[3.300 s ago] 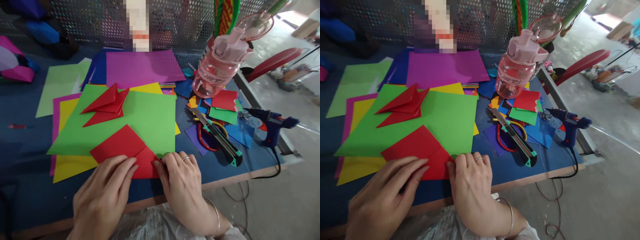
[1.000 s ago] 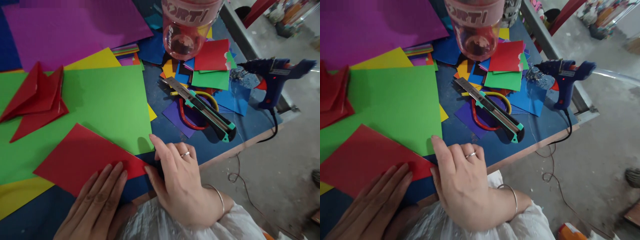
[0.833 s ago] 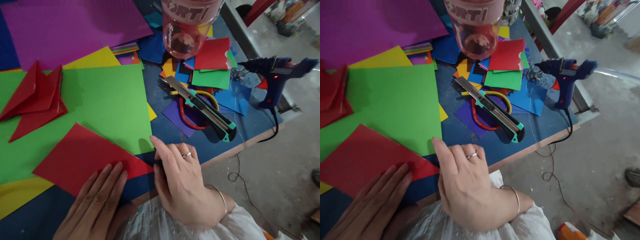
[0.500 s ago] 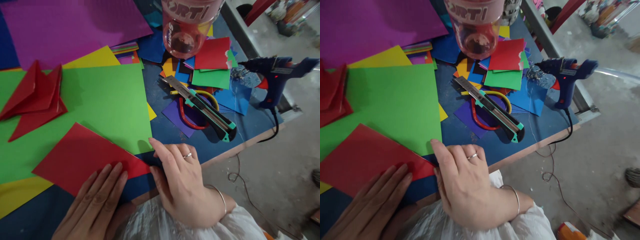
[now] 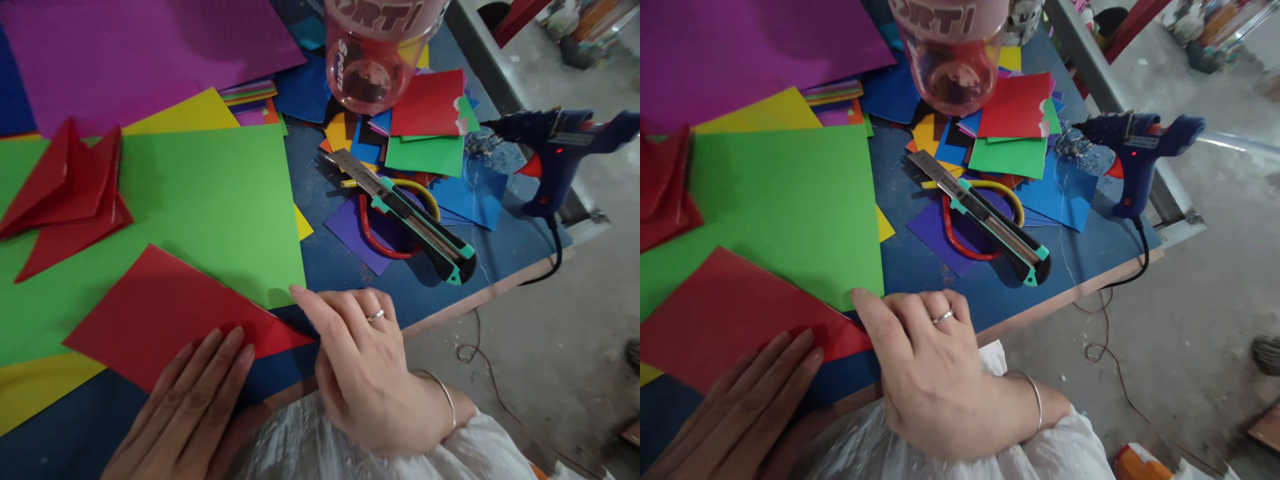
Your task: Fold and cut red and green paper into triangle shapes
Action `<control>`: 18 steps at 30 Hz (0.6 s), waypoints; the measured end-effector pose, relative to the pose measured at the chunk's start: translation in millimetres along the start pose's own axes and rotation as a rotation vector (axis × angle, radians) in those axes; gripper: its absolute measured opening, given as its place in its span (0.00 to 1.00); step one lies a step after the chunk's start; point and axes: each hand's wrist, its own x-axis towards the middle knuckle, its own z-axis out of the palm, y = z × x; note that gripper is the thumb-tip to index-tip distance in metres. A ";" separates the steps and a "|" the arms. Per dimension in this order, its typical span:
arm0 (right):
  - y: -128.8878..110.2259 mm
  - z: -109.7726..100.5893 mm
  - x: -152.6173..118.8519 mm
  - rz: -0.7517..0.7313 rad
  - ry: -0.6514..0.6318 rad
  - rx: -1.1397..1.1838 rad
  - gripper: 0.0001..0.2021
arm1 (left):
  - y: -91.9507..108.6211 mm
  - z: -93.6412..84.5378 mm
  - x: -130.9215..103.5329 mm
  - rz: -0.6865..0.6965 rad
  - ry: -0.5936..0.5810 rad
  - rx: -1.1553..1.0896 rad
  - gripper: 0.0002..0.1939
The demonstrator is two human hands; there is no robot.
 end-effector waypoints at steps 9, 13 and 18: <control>11.3 -3.8 -4.6 -0.221 0.060 -0.011 0.22 | -0.1 -0.6 2.9 0.047 -0.026 0.060 0.33; 8.8 4.5 -7.9 -0.287 0.036 -0.154 0.21 | 3.1 -2.4 2.9 0.048 -0.028 0.090 0.32; 9.9 10.4 -8.7 -0.352 0.085 -0.202 0.19 | 4.9 -2.7 -4.7 0.008 -0.039 0.100 0.30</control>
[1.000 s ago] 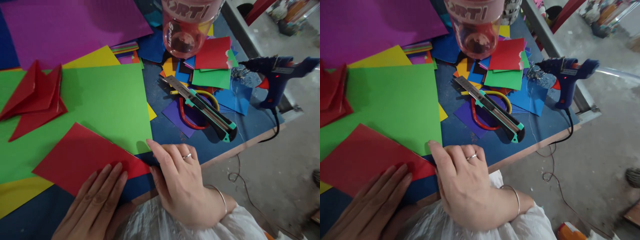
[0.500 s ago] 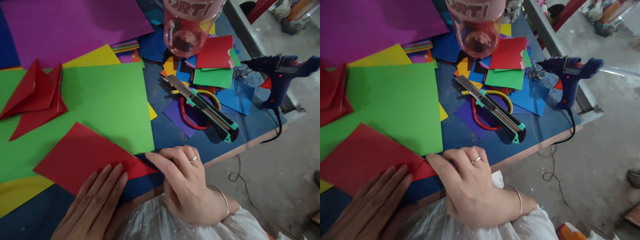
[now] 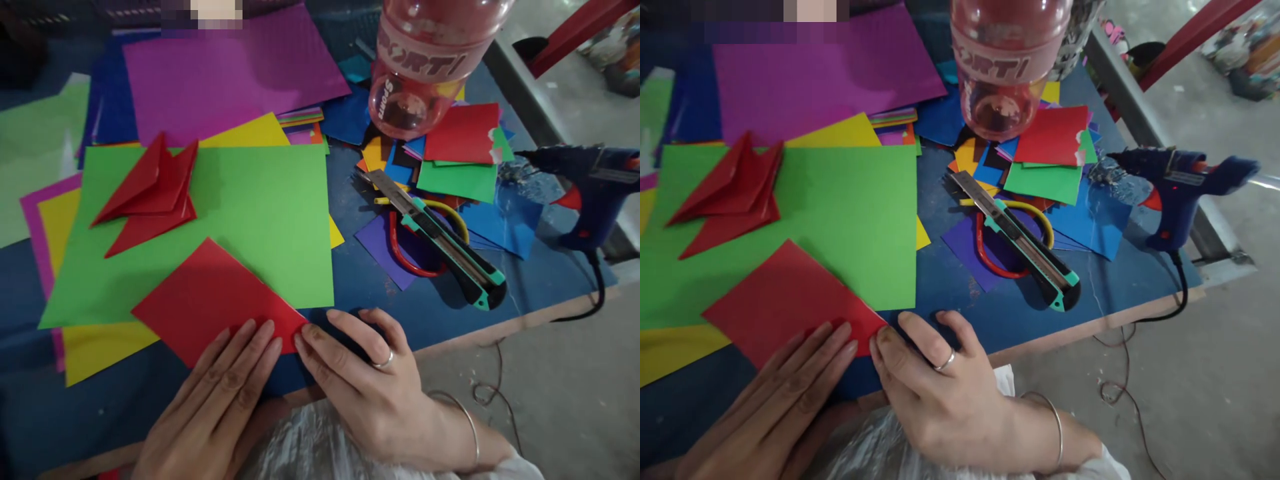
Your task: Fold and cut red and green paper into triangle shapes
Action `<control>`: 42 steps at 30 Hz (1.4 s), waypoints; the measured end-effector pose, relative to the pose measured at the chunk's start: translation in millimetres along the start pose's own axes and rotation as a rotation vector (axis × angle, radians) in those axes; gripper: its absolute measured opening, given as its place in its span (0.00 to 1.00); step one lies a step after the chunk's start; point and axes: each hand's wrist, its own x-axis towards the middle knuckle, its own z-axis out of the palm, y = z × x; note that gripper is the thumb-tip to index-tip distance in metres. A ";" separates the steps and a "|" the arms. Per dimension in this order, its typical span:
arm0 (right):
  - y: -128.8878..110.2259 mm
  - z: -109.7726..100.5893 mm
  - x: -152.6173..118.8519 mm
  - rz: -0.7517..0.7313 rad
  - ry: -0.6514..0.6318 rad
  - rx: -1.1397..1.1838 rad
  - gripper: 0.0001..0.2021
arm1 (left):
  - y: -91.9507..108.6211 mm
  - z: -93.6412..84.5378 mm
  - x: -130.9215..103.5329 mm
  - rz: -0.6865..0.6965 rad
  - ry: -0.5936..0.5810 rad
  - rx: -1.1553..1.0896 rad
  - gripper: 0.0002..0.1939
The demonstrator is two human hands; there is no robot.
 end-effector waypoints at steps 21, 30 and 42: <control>1.5 2.7 1.7 -0.011 0.068 0.029 0.21 | 28.2 10.4 0.4 -0.212 0.102 0.008 0.31; 0.7 6.1 -3.3 -0.057 0.030 0.045 0.21 | 27.5 8.7 -2.0 -0.156 0.081 0.027 0.38; -3.0 6.9 -2.4 -0.081 0.040 0.038 0.21 | 24.2 10.5 -5.1 -0.144 0.076 0.002 0.38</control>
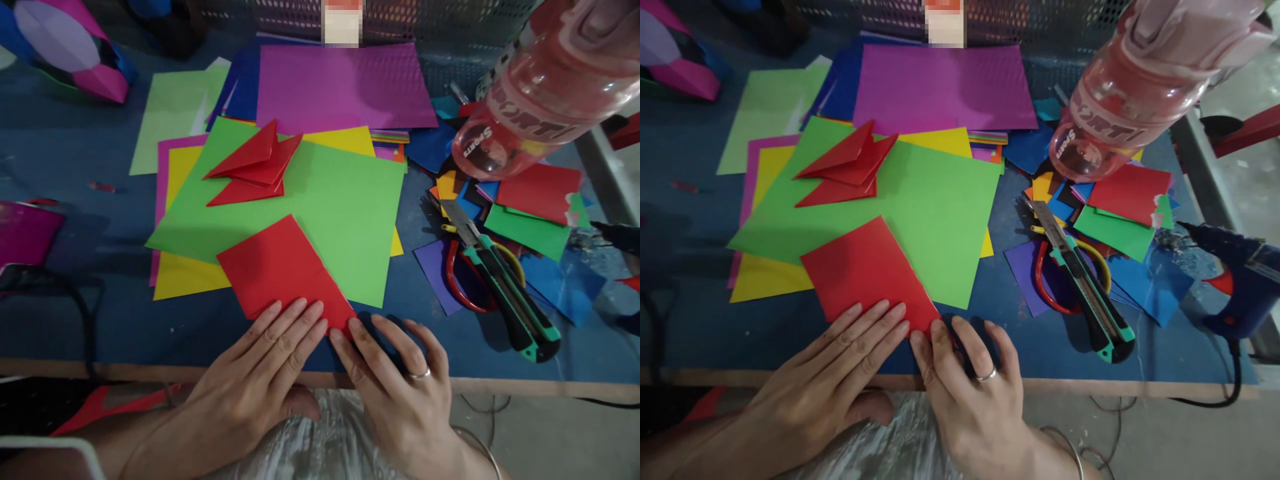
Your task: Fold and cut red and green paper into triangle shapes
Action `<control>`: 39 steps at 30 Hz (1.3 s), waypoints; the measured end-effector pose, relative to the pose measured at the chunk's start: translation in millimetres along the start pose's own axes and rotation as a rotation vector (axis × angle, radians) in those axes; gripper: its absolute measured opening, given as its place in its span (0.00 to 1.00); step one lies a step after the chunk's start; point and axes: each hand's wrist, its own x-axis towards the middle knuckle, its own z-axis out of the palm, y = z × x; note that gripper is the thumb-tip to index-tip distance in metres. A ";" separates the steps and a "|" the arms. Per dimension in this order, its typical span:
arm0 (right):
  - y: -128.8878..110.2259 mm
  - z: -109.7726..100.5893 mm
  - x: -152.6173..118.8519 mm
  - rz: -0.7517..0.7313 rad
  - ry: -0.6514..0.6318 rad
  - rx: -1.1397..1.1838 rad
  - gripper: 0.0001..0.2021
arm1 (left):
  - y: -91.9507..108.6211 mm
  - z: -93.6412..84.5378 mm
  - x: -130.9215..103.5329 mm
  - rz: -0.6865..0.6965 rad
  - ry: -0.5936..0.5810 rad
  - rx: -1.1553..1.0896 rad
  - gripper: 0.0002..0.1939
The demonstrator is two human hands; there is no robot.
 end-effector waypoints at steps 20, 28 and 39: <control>0.4 -0.9 -4.3 0.011 -0.004 -0.030 0.22 | -26.9 -30.1 -37.6 -0.169 0.033 0.099 0.28; 2.8 -3.1 -0.9 -0.022 -0.017 -0.030 0.25 | -32.4 -35.9 -49.8 -0.152 0.083 0.162 0.29; -5.9 -7.6 4.1 -0.046 -0.048 -0.085 0.23 | -24.6 -13.3 -31.1 0.115 0.129 0.000 0.27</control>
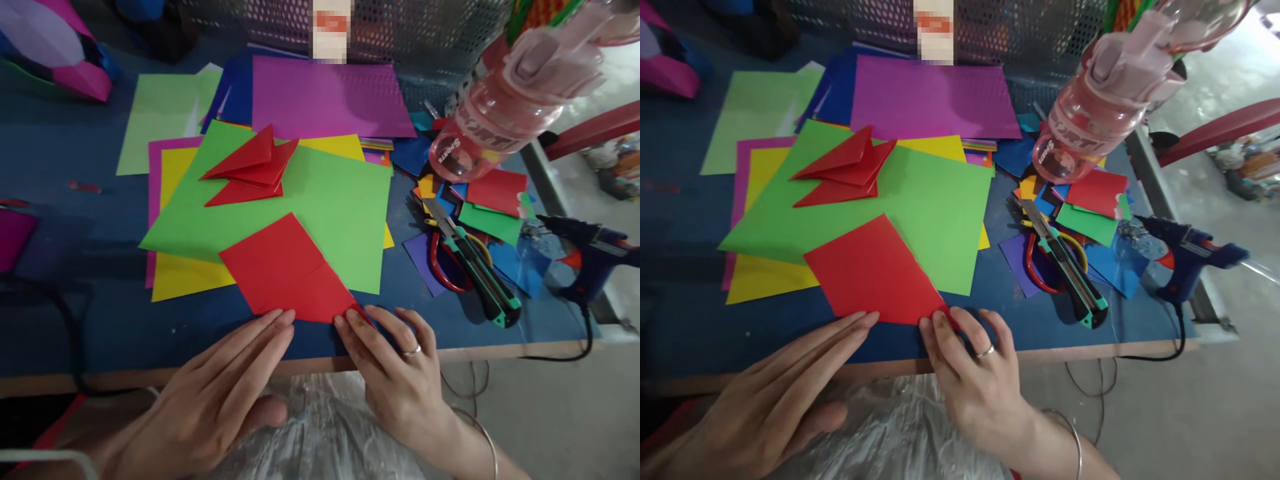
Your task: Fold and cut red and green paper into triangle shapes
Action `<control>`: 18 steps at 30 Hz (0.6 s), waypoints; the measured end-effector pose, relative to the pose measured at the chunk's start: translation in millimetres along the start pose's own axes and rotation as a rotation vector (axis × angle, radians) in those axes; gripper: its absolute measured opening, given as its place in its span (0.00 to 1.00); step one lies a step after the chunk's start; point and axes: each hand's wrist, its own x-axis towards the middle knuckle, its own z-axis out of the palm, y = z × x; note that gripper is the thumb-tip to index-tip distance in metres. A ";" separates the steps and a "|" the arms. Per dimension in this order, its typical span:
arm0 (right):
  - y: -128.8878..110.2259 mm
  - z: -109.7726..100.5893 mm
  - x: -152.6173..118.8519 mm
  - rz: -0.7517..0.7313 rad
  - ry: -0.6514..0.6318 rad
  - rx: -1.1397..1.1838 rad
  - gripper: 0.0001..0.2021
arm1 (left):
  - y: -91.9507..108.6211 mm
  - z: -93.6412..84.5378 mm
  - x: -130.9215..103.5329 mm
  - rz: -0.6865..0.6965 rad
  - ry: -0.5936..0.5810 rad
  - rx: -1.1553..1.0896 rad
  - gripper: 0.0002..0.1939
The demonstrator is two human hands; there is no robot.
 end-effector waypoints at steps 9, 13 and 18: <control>-9.1 10.8 30.9 -0.208 -0.040 0.005 0.20 | -0.2 5.4 9.6 0.056 0.079 0.020 0.20; -20.0 14.0 33.0 -0.174 0.003 0.033 0.19 | 2.0 6.6 14.3 0.035 0.080 0.031 0.17; -32.4 17.0 30.3 -0.122 0.028 -0.001 0.17 | 2.5 6.1 13.9 0.013 0.093 0.029 0.16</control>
